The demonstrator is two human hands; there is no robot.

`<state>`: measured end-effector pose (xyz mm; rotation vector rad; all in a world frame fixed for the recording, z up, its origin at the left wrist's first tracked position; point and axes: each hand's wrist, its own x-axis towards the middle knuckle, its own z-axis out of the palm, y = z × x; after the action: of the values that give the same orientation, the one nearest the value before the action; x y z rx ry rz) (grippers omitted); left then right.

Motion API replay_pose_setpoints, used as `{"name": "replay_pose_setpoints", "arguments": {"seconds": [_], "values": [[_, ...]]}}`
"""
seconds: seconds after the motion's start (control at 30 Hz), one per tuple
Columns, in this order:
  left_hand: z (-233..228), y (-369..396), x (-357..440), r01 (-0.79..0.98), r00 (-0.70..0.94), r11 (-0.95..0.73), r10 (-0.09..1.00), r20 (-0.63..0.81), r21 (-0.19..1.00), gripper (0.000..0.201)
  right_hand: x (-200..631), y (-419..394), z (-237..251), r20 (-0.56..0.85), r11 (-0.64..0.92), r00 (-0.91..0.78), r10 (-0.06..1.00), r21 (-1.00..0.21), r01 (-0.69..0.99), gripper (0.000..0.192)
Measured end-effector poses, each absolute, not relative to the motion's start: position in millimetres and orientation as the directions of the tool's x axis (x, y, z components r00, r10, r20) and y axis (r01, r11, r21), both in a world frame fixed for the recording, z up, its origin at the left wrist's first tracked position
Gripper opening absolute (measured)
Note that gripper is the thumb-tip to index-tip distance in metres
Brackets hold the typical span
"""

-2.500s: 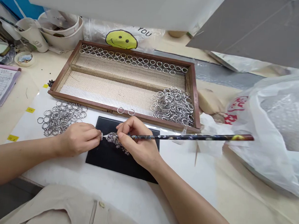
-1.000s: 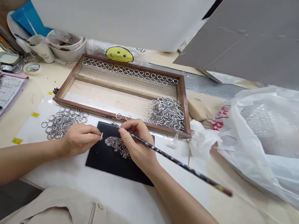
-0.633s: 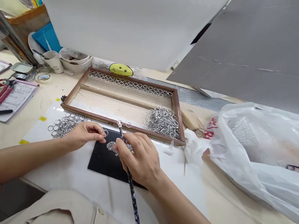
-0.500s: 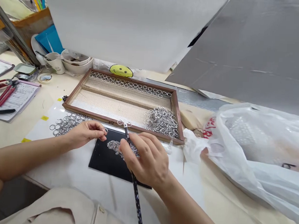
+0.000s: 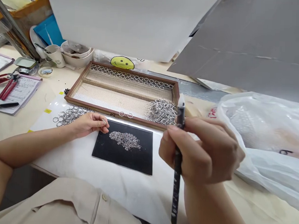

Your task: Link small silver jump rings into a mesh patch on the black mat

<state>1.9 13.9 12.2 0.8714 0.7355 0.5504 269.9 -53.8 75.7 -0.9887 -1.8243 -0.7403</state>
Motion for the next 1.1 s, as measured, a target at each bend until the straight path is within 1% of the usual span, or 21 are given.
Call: {"name": "replay_pose_setpoints", "arguments": {"seconds": [0.03, 0.07, 0.1, 0.13, 0.2, 0.23, 0.27, 0.3, 0.33, 0.37, 0.47, 0.5, 0.53, 0.57, 0.6, 0.63, 0.67, 0.73, 0.87, 1.1], "values": [[12.0, 13.6, 2.5, -0.126, 0.638, 0.545, 0.684, -0.353, 0.829, 0.014, 270.4, -52.6, 76.1, 0.911, 0.487, -0.343, 0.231, 0.197, 0.851, 0.047], [11.8, 13.2, 3.0, -0.117, 0.643, 0.554, 0.675, -0.362, 0.825, 0.013, 270.7, -50.8, 76.2, 0.887, 0.472, -0.378, 0.266, 0.222, 0.853, 0.048], [11.7, 13.0, 3.6, -0.109, 0.647, 0.561, 0.667, -0.370, 0.821, 0.012, 271.0, -48.1, 75.9, 0.870, 0.474, -0.418, 0.263, 0.261, 0.841, 0.046], [11.7, 12.8, 4.1, -0.104, 0.649, 0.565, 0.662, -0.375, 0.818, 0.011, 271.3, -44.6, 75.0, 0.852, 0.475, -0.436, 0.290, 0.267, 0.839, 0.043], [12.3, 12.8, 4.6, -0.094, 0.651, 0.563, 0.659, -0.377, 0.821, 0.011, 272.2, -35.8, 71.3, 0.824, 0.478, -0.461, 0.330, 0.276, 0.834, 0.034], [12.7, 13.0, 4.6, -0.091, 0.651, 0.556, 0.661, -0.373, 0.826, 0.010, 272.5, -31.0, 68.5, 0.817, 0.487, -0.474, 0.328, 0.284, 0.826, 0.028], [13.2, 13.3, 4.4, -0.090, 0.649, 0.547, 0.666, -0.368, 0.832, 0.010, 272.5, -26.3, 65.1, 0.796, 0.488, -0.483, 0.366, 0.277, 0.827, 0.022], [13.7, 13.7, 4.1, -0.092, 0.644, 0.538, 0.674, -0.362, 0.838, 0.010, 271.9, -22.3, 61.4, 0.759, 0.485, -0.472, 0.449, 0.236, 0.842, 0.016], [14.2, 14.1, 3.7, -0.096, 0.635, 0.529, 0.685, -0.358, 0.843, 0.010, 270.5, -19.2, 57.5, 0.730, 0.516, -0.480, 0.487, 0.203, 0.832, 0.011], [14.6, 14.6, 3.4, -0.099, 0.626, 0.522, 0.694, -0.355, 0.847, 0.010, 268.2, -17.4, 53.7, 0.681, 0.541, -0.479, 0.553, 0.143, 0.829, 0.010], [15.3, 15.6, 3.0, -0.083, 0.612, 0.509, 0.704, -0.360, 0.857, 0.012, 254.5, -20.1, 43.9, 0.534, 0.592, -0.461, 0.709, -0.094, 0.801, 0.016], [15.4, 15.8, 3.2, -0.073, 0.615, 0.508, 0.701, -0.362, 0.858, 0.013, 247.8, -23.1, 41.5, 0.495, 0.577, -0.430, 0.755, -0.190, 0.794, 0.018], [15.3, 15.8, 3.5, -0.066, 0.620, 0.508, 0.696, -0.364, 0.859, 0.015, 240.2, -26.6, 39.7, 0.476, 0.541, -0.366, 0.799, -0.305, 0.784, 0.019], [15.1, 15.7, 3.9, -0.064, 0.624, 0.508, 0.692, -0.363, 0.859, 0.016, 232.1, -30.1, 38.4, 0.434, 0.495, -0.304, 0.848, -0.447, 0.745, 0.020], [14.9, 15.4, 4.3, -0.069, 0.628, 0.509, 0.690, -0.359, 0.858, 0.016, 223.6, -33.2, 37.5, 0.358, 0.423, -0.247, 0.900, -0.588, 0.690, 0.020], [14.7, 15.0, 4.7, -0.078, 0.632, 0.513, 0.688, -0.355, 0.855, 0.017, 215.1, -35.6, 36.8, 0.300, 0.362, -0.209, 0.931, -0.680, 0.637, 0.018], [14.6, 14.6, 4.9, -0.089, 0.637, 0.517, 0.687, -0.351, 0.851, 0.018, 207.0, -37.3, 36.4, 0.268, 0.323, -0.183, 0.946, -0.725, 0.609, 0.014], [14.7, 13.6, 4.9, -0.108, 0.649, 0.527, 0.679, -0.342, 0.843, 0.020, 193.1, -38.1, 35.2, 0.241, 0.309, -0.194, 0.951, -0.749, 0.586, 0.008], [15.9, 12.8, 4.0, -0.105, 0.656, 0.526, 0.674, -0.338, 0.844, 0.023, 176.8, -34.8, 31.4, 0.182, 0.284, -0.235, 0.955, -0.794, 0.537, 0.008], [16.2, 13.0, 4.0, -0.134, 0.649, 0.505, 0.695, -0.310, 0.853, 0.022, 170.4, -32.2, 29.2, 0.224, 0.276, -0.161, 0.961, -0.802, 0.530, 0.009]]}}
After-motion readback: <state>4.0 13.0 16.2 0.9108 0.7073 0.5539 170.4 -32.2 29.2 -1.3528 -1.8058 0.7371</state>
